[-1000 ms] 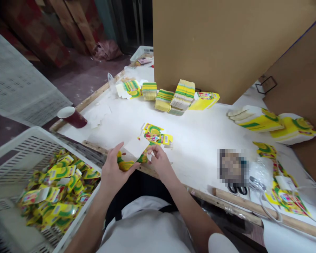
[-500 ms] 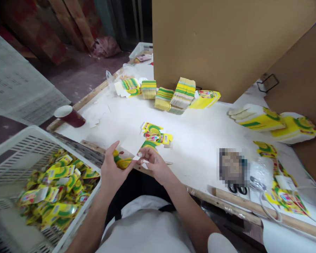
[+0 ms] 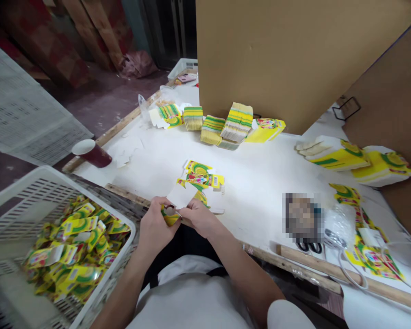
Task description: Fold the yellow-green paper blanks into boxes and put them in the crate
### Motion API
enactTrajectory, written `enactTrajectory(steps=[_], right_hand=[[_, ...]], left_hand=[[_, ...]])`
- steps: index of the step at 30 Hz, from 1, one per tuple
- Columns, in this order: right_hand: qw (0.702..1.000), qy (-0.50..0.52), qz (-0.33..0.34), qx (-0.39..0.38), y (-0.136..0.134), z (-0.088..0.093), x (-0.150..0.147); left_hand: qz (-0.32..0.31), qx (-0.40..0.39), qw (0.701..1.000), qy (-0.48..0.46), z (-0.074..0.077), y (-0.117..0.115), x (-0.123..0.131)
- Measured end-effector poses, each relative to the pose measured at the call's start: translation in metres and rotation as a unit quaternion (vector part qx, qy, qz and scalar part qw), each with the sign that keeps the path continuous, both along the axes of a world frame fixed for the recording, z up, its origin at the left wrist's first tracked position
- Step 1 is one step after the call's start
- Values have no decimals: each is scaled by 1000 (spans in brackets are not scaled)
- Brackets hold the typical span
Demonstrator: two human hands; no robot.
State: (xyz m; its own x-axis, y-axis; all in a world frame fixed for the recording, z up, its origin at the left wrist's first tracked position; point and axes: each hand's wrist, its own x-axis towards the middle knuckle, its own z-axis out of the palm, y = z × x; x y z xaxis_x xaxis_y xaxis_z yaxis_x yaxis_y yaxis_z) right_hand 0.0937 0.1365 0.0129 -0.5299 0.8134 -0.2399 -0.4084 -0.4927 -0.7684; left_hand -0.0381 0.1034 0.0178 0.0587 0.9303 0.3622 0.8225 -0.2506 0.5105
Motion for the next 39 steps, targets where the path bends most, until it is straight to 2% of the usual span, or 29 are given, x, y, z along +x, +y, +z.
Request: enactTrajectory(steps=[4, 6, 9, 11, 14, 16, 18, 20, 22, 26, 31, 33, 37, 39], right_hand=[[987, -59, -16, 147, -6, 3, 4], [961, -131, -23, 243, -11, 5, 4], [904, -238, -52, 350, -14, 6, 4], [890, -265, -77, 362, -12, 5, 5], [883, -278, -136, 353, -6, 3, 11], [851, -313, -143, 397, -3, 2, 16], [807, -355, -110, 459, -1, 2, 20], [777, -378, -78, 497, 1, 4, 25], [773, -376, -53, 508, 4, 8, 31], [787, -346, 20, 510, 12, 17, 40], [811, -340, -7, 476, 11, 16, 30], [813, -341, -2, 473, 9, 14, 28], [802, -345, 64, 484, 8, 14, 33], [798, -356, 49, 483, 8, 13, 34]], left_hand=[[-19, -93, 995, -26, 0, 0, -2], [-33, -125, 991, -23, -4, 2, -2], [-60, -92, 994, -7, -9, 5, -2], [-28, -54, 998, -11, -8, 6, -3], [23, -50, 998, -5, -2, 4, -8], [16, -57, 998, -8, 4, 3, -12], [5, -54, 998, -23, 9, 2, -17], [0, -53, 998, -29, 13, 3, -21], [-15, -67, 997, -34, 16, 4, -25], [-66, -103, 992, -35, 24, 8, -29], [-62, -83, 995, 8, 30, 12, -31], [-66, -90, 994, 3, 28, 12, -32], [-79, -124, 989, -23, 20, 7, -33], [-62, -116, 991, -28, 16, 4, -31]])
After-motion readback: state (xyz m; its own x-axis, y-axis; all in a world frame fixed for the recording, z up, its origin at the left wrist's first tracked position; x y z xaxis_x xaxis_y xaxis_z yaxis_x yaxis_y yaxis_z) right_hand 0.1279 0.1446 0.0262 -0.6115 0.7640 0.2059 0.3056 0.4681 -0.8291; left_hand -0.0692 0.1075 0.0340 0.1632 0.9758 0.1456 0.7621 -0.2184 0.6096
